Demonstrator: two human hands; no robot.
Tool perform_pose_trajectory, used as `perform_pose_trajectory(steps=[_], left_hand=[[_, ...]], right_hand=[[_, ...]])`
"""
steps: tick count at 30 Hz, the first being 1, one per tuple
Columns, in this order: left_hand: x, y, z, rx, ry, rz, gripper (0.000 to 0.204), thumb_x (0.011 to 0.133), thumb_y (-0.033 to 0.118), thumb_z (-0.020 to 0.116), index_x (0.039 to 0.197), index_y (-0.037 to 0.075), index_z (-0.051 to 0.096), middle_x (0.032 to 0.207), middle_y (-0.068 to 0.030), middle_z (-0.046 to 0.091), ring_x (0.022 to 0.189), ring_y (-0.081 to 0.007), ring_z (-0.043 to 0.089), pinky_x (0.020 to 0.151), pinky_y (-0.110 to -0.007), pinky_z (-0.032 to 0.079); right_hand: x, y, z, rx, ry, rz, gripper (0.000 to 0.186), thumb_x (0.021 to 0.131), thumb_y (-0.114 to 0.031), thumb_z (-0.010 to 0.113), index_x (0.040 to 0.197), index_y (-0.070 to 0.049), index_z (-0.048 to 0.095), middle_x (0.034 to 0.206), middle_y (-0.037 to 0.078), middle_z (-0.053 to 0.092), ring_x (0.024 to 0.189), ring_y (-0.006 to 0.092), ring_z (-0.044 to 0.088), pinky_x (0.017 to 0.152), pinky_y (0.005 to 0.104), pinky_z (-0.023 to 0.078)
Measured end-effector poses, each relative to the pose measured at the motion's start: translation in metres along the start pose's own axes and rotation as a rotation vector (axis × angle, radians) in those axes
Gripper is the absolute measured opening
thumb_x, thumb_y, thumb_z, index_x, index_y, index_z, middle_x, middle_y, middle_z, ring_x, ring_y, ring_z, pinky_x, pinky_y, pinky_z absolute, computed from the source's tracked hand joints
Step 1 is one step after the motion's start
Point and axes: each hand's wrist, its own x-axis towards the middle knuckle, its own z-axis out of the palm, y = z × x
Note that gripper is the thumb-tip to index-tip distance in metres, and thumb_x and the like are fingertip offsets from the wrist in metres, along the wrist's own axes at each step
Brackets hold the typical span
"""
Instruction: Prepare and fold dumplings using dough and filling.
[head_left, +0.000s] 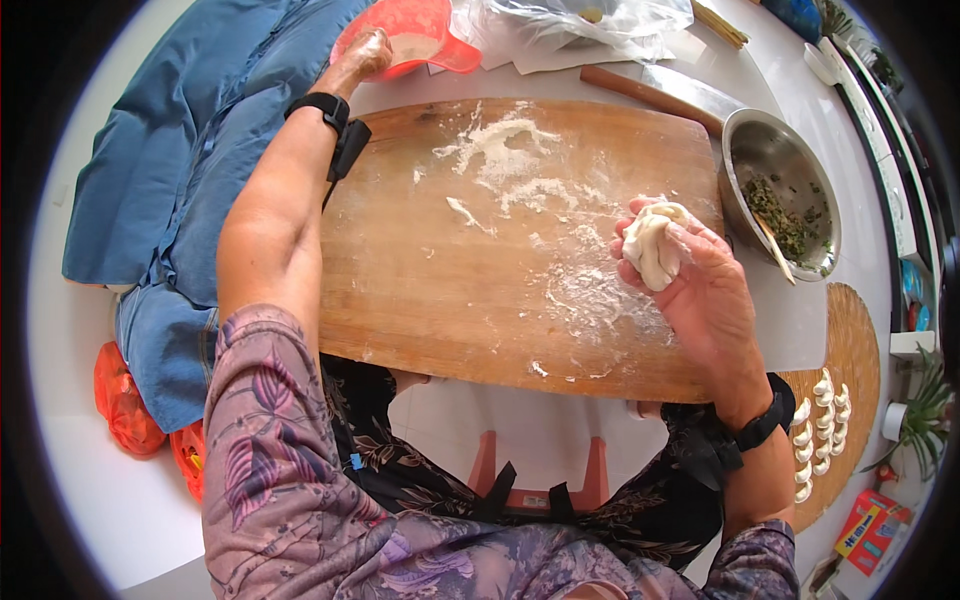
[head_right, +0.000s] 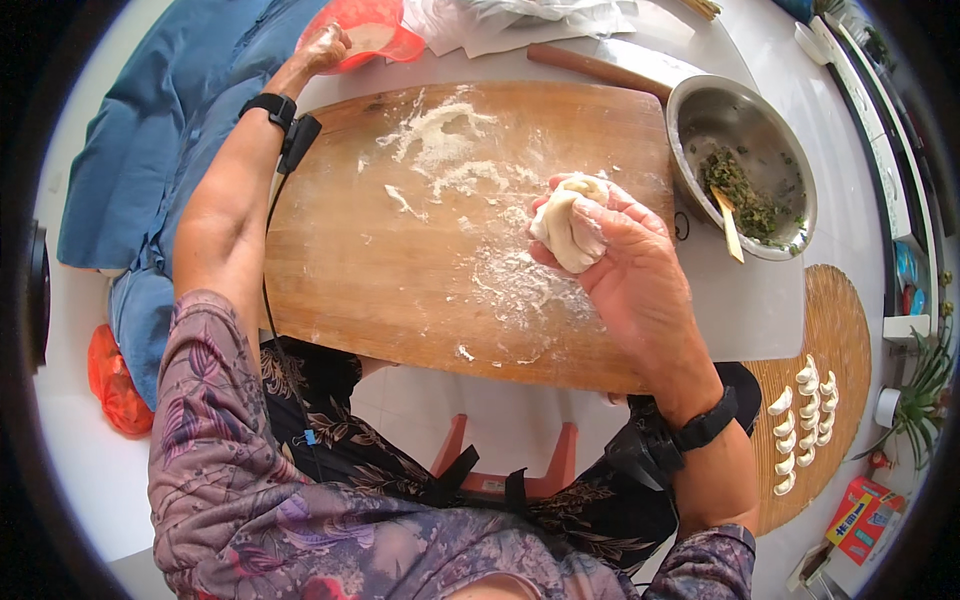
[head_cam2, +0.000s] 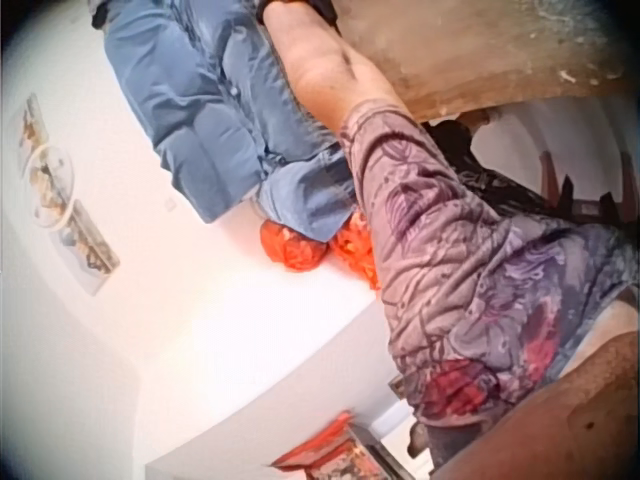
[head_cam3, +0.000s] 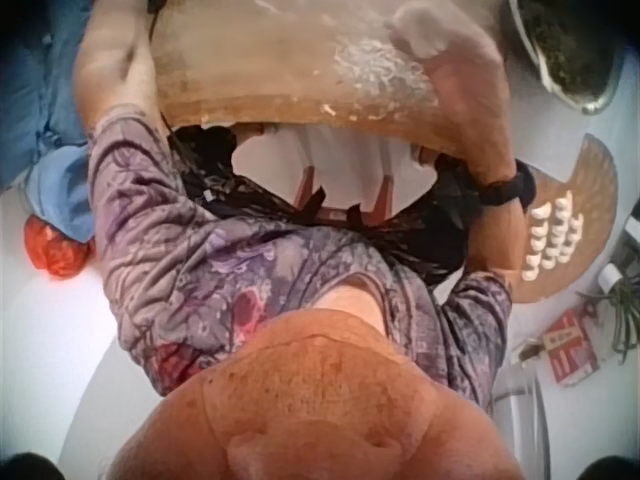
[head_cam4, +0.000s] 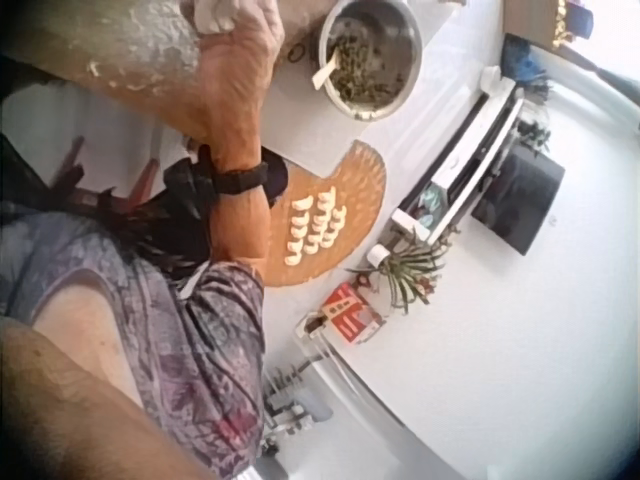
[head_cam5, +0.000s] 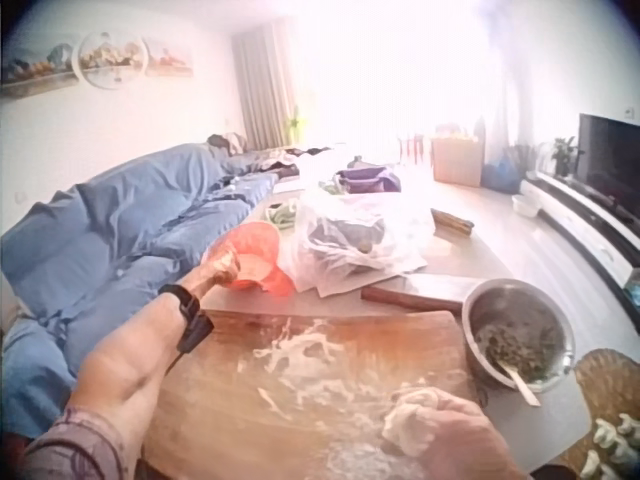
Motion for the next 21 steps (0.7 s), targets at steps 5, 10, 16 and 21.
perform_pose_trajectory(steps=[5,10,16,21], left_hand=[[-0.001,-0.008,0.013,0.011,0.020,-0.041,0.008,0.073,0.005,0.063,0.074,-0.001,0.067,0.065,-0.0126,0.064,0.058,-0.0195,0.062,0.053,-0.031,0.047],[-0.003,-0.011,-0.002,-0.066,0.120,-0.091,0.007,0.073,0.005,0.064,0.073,-0.001,0.067,0.064,-0.0109,0.063,0.055,-0.0171,0.061,0.050,-0.029,0.046],[-0.020,0.031,-0.060,-0.521,0.142,-0.054,0.007,0.074,0.005,0.065,0.073,-0.002,0.067,0.061,-0.0088,0.062,0.053,-0.0142,0.059,0.048,-0.026,0.045],[-0.072,0.113,-0.115,-1.043,-0.156,0.003,0.008,0.074,0.005,0.067,0.072,-0.003,0.067,0.060,-0.0071,0.061,0.051,-0.0118,0.058,0.045,-0.024,0.044]], right_hand=[[-0.001,-0.001,0.001,0.005,0.057,-0.022,0.033,0.090,-0.015,0.054,0.117,0.005,0.052,0.104,0.016,0.061,0.095,0.0248,0.062,0.086,0.0352,0.053],[0.002,0.001,0.002,0.011,0.071,-0.012,0.034,0.091,-0.016,0.053,0.117,0.005,0.052,0.103,0.016,0.061,0.095,0.0247,0.062,0.084,0.0342,0.053],[0.003,0.005,-0.005,0.019,-0.019,-0.037,0.030,0.092,-0.017,0.050,0.113,0.004,0.053,0.102,0.015,0.060,0.096,0.0245,0.061,0.086,0.0340,0.052],[0.011,0.012,-0.019,0.079,-0.091,-0.035,0.030,0.092,-0.016,0.049,0.113,0.005,0.051,0.107,0.015,0.058,0.100,0.0285,0.059,0.091,0.0379,0.051]])
